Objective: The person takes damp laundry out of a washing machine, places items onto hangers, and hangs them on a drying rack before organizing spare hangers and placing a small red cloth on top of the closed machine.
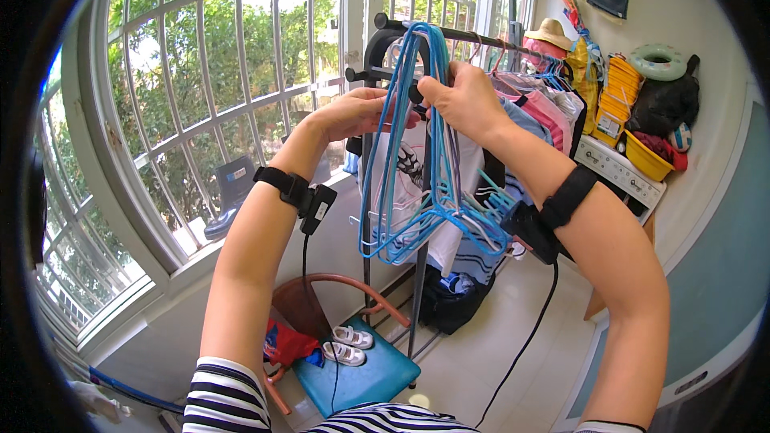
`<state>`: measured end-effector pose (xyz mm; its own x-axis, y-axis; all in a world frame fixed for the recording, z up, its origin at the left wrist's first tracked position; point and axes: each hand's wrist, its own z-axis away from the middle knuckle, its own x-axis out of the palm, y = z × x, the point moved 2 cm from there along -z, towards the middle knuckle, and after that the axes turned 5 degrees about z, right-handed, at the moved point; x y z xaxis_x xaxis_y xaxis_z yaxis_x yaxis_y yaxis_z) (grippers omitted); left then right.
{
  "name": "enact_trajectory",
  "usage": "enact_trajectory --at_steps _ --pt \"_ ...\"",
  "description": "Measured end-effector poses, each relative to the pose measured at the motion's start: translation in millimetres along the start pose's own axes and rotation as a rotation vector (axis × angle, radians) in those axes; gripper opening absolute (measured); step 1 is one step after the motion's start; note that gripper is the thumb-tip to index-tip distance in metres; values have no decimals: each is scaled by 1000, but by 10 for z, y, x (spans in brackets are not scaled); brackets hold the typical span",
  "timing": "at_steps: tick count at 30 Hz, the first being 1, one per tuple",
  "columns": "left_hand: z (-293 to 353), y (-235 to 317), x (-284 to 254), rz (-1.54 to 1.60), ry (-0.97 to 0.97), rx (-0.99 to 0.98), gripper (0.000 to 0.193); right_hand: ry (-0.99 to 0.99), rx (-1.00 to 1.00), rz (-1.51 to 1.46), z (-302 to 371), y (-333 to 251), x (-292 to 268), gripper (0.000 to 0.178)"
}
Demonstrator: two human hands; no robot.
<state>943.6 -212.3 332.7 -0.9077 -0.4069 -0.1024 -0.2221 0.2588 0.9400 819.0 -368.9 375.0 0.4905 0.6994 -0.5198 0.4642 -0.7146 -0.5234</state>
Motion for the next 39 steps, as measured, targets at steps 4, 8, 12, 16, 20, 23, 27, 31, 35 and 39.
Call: enact_trajectory --at_steps 4,8,12,16,20,23,27,31,35,39 --pt "-40 -9 -32 133 -94 -29 39 -30 9 -26 -26 -148 -28 34" --pt "-38 -15 26 176 -121 -56 38 -57 -43 40 11 -158 -50 35" --pt "-26 -55 30 231 -111 -21 36 -101 -35 -35 252 -275 -89 28" --pt "-54 -63 150 70 10 110 29 -119 64 -151 569 -294 -215 17" --pt "-62 -132 249 19 177 248 22 -148 135 -213 884 -142 -325 16" --pt "-58 -95 272 38 336 347 21 -197 184 -267 1081 -148 -326 15" --pt "-80 -3 337 39 426 390 22 -255 192 -233 1248 -151 -355 16" --pt "-54 46 370 87 435 430 22 -289 240 -255 1326 -136 -371 18" --pt "2 69 405 85 419 465 23 -301 229 -260 1340 -136 -405 18" --pt "0 165 567 63 382 520 23 -312 225 -275 1355 -161 -391 12"
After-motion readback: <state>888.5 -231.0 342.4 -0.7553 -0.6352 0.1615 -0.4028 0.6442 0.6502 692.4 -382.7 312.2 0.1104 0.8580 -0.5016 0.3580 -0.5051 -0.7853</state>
